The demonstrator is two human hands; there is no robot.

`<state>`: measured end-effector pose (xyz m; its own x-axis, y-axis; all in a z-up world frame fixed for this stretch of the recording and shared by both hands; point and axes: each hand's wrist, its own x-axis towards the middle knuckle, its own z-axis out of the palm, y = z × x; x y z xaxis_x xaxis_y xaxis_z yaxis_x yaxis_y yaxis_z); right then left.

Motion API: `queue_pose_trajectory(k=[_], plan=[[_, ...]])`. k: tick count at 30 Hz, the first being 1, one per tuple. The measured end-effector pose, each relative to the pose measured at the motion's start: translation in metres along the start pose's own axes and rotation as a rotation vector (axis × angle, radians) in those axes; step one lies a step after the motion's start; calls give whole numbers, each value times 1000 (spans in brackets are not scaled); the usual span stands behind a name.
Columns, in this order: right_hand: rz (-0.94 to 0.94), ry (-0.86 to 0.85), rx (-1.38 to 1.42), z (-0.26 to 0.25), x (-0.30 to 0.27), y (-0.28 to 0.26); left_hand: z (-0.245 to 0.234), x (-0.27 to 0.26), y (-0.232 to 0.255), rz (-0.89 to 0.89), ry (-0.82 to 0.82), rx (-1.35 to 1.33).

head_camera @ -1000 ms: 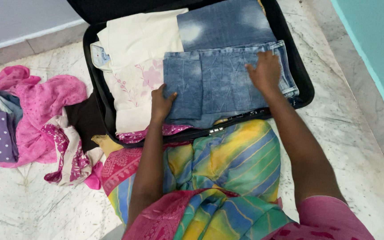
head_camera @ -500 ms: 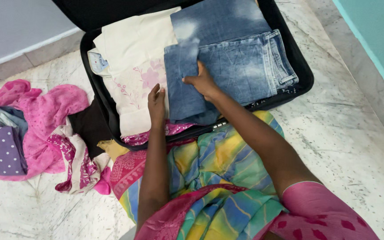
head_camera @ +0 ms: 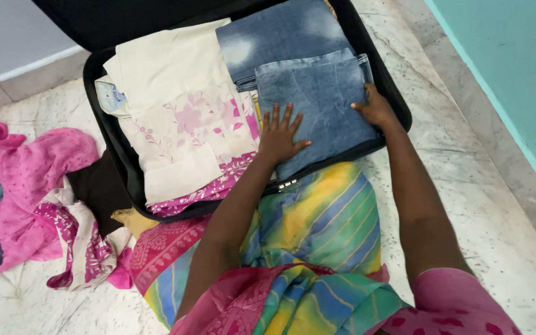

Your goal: The person folds several items of clothing by hand, including a shirt, pants, and a dress, and places them into a suitcase on the floor.

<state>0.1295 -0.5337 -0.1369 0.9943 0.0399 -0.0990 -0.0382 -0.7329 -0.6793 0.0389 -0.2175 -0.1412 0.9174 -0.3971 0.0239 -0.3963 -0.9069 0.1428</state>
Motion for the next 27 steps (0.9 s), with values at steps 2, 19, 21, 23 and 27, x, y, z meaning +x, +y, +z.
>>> queue_pose_trajectory(k=[2,19,21,23,27], plan=[[-9,56,29,1,2,2,3,2,-1,-17,-20,-15],[-516,394,-537,-4,0,-70,-32,40,7,-28,61,-137],[-586,352,-556,15,15,-70,-38,56,4,-77,162,-83],[-597,306,-550,33,34,-59,-28,61,-2,-90,108,-21],[-533,246,-518,64,62,-31,3,66,-12,-128,87,-28]])
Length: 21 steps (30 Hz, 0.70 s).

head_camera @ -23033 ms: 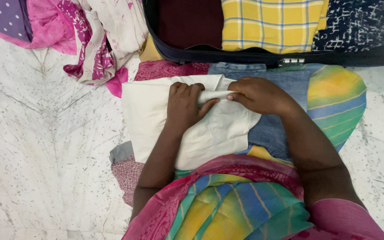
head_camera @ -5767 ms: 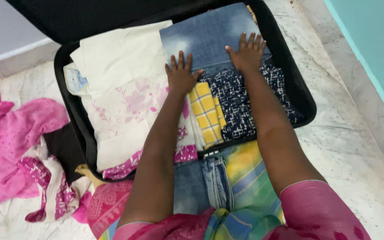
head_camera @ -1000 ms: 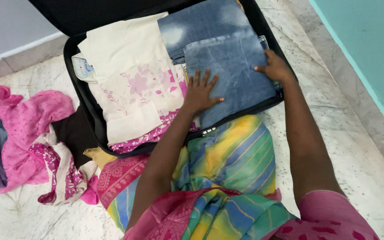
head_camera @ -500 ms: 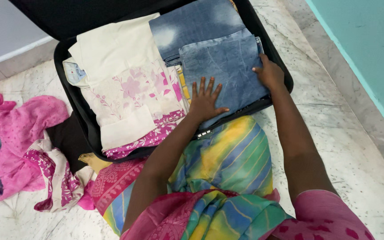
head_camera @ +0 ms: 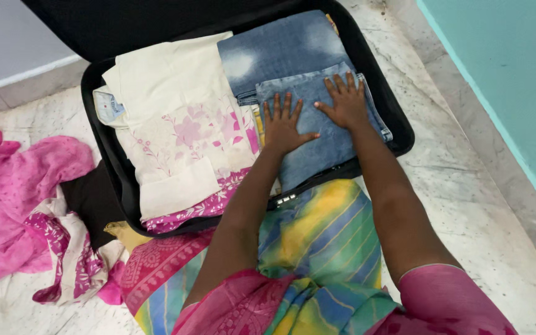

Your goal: The person folds several items of clothing by hand, including a shirt, pants, and a dress, and places them into a suitcase on the floor.

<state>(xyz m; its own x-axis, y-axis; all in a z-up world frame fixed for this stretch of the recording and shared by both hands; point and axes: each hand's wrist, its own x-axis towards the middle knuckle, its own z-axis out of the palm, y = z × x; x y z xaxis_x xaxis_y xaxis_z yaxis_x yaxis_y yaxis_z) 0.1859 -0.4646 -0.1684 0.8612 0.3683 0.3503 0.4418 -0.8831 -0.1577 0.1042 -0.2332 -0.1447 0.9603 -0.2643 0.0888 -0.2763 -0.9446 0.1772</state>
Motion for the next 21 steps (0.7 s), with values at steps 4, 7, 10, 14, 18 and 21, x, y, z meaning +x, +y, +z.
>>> queue_pose_trajectory(k=[4,7,10,14,18,21], plan=[[8,14,4,10,-8,1,5,-1,-3,-1,-24,-10],[67,-55,-31,9,-16,-5,0,-16,0,14,-68,-5],[37,-265,-36,2,-30,-14,-4,-40,0,32,-172,-19],[101,-500,-80,-11,-44,-28,3,-68,-3,11,-349,-83],[186,-633,-111,-20,-56,-44,16,-88,4,37,-427,-162],[260,-715,-71,-25,-65,-61,11,-138,8,34,-377,-192]])
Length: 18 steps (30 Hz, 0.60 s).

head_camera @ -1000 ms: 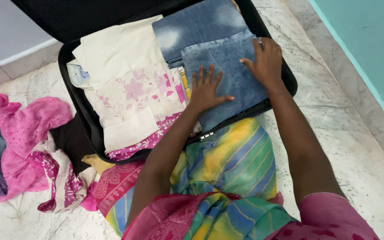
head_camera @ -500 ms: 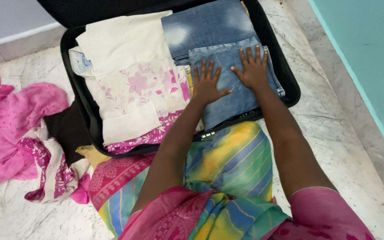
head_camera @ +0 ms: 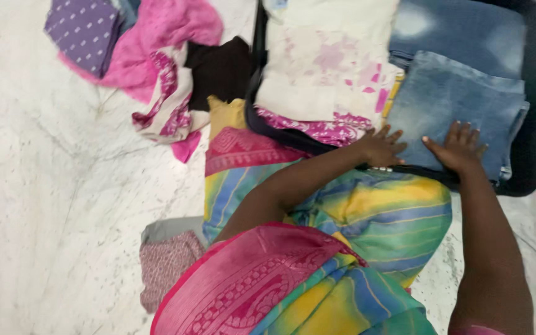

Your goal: The person folds several items of clothing by hand, including a shirt, pants, and a dress, and places them into a suitcase on the floor.

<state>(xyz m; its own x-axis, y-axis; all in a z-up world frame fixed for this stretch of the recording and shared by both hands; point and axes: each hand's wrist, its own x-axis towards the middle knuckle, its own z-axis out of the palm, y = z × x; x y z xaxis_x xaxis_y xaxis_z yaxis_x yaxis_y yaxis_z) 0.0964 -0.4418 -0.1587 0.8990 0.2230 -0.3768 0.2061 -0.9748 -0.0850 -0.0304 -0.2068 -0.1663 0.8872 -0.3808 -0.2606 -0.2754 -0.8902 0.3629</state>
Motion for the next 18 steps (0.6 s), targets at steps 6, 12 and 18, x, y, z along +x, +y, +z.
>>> queue_pose_trajectory(k=[6,12,18], plan=[[-70,-58,24,4,-38,-43,3,-138,14,20,557,111],[-609,325,201,5,-70,-147,-34,-285,-44,-172,1030,-12],[-990,562,237,16,-117,-334,-53,-399,-184,-460,1285,-178]])
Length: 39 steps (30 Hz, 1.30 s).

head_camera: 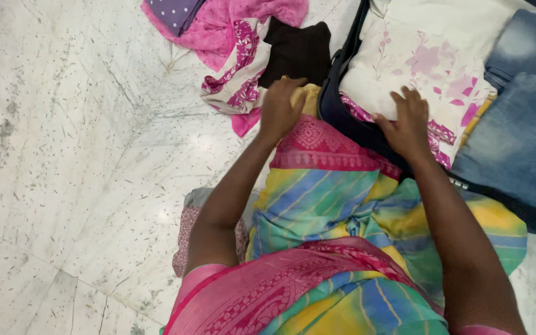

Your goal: The person folds several items of clothing by hand, including a shirt, pants, and a dress, and places them into a suitcase on the floor.

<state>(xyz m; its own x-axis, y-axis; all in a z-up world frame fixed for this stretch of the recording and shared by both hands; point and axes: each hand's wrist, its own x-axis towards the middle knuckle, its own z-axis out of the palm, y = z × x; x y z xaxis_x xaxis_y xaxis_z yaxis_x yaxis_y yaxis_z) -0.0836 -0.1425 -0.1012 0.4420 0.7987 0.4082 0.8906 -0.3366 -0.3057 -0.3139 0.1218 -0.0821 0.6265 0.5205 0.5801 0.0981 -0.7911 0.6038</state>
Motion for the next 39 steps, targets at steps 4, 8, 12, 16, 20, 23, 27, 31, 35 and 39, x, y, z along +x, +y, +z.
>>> queue_pose_trajectory(k=[4,8,12,16,20,23,27,31,35,39], plan=[[-100,-60,-66,36,67,-66,-5,39,-119,-143,89,93],[-146,-115,-234,66,113,-84,15,93,-241,-165,146,308],[-107,-181,-189,81,139,-81,38,156,-351,-278,95,473],[-56,-128,-63,82,146,-80,65,210,-445,-257,142,710],[-27,-119,4,83,150,-71,86,250,-485,-277,10,834],[7,-153,12,85,154,-68,88,274,-477,-308,16,866],[30,-177,26,88,153,-64,104,294,-489,-435,-38,899],[29,-167,40,91,153,-61,140,305,-554,-311,-15,1248],[6,-149,42,91,155,-59,132,287,-563,-216,-99,1074],[-37,-109,44,91,155,-59,127,223,-523,-69,-273,957]])
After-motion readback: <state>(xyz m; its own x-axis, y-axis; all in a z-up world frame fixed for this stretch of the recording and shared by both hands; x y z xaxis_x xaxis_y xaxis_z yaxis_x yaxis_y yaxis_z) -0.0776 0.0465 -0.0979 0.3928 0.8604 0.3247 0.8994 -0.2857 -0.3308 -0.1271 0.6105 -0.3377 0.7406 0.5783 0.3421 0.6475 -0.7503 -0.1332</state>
